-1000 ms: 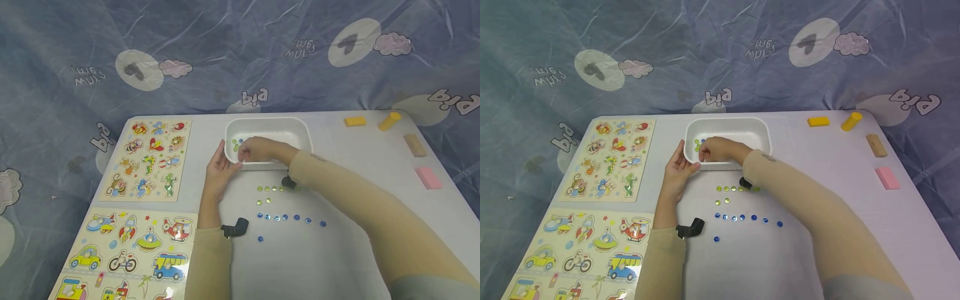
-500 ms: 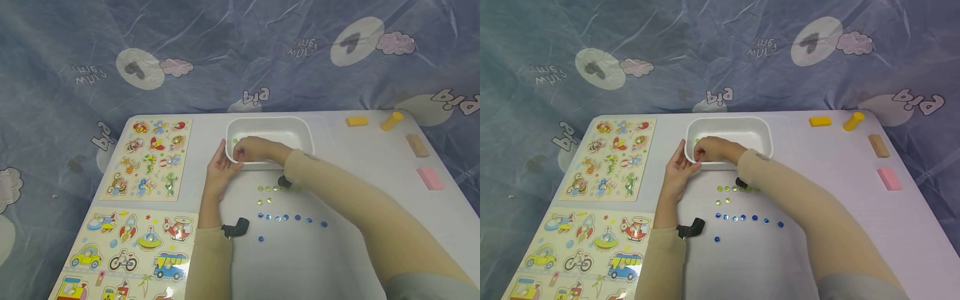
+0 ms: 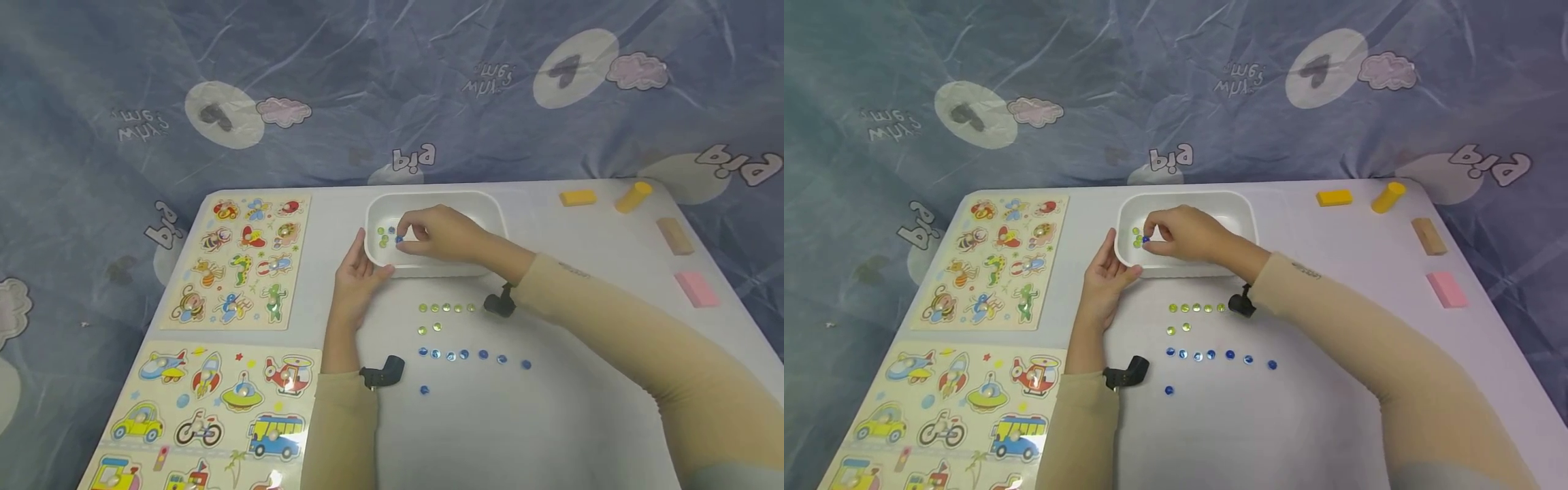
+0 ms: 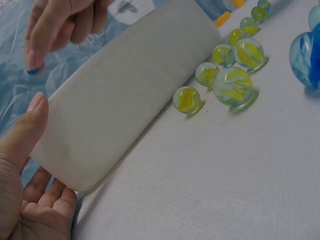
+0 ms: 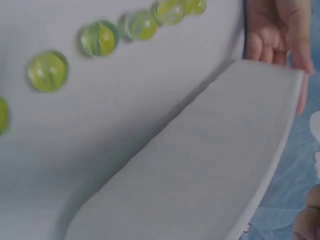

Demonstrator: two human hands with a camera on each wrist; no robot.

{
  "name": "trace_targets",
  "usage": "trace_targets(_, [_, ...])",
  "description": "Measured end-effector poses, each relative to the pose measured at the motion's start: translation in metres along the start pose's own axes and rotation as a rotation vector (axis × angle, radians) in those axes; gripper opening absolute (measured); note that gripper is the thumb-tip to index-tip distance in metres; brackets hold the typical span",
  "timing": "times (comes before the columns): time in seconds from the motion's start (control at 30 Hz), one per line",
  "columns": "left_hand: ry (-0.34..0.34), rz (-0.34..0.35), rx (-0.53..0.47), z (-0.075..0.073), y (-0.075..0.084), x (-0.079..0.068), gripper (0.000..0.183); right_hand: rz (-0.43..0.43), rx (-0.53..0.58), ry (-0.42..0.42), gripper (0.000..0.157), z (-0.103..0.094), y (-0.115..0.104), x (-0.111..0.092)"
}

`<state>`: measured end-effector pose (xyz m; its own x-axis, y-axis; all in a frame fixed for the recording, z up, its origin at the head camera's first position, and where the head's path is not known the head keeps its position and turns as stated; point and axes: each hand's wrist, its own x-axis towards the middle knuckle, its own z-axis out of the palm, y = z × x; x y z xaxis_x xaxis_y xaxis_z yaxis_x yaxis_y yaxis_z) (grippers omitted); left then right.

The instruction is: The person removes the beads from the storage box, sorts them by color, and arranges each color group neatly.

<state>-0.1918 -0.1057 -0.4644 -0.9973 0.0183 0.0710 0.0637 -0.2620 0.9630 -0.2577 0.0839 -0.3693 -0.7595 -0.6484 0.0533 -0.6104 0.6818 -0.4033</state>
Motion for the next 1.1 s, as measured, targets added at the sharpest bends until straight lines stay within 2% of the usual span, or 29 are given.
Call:
trace_targets(0.17, [0.016, -0.01, 0.033, 0.0, 0.001, -0.002, 0.093, 0.055, 0.016, 0.05, 0.021, -0.01, -0.015, -0.04])
trace_targets(0.33, [0.027, -0.008, 0.025, 0.0, 0.001, -0.003, 0.097, 0.101, 0.051, 0.051, 0.019, -0.005, -0.025, -0.084])
trace_targets(0.5, [0.029, 0.002, 0.01, 0.002, 0.001, -0.003, 0.094, 0.202, 0.042, -0.045, 0.018, 0.013, -0.032, -0.124])
trace_targets(0.63, [0.025, 0.003, 0.007, 0.003, 0.001, -0.003, 0.094, 0.173, 0.005, -0.114, 0.016, 0.034, -0.032, -0.148])
trace_targets(0.73, [0.025, 0.003, 0.012, 0.004, 0.002, -0.002, 0.096, 0.096, -0.015, -0.129, 0.013, 0.05, -0.033, -0.16])
trace_targets(0.83, [0.029, 0.005, 0.016, 0.003, 0.002, -0.002, 0.095, 0.059, -0.025, -0.154, 0.009, 0.06, -0.037, -0.166])
trace_targets(1.1, [0.038, -0.018, 0.026, 0.003, 0.001, -0.002, 0.094, 0.037, -0.017, -0.191, 0.006, 0.076, -0.037, -0.173])
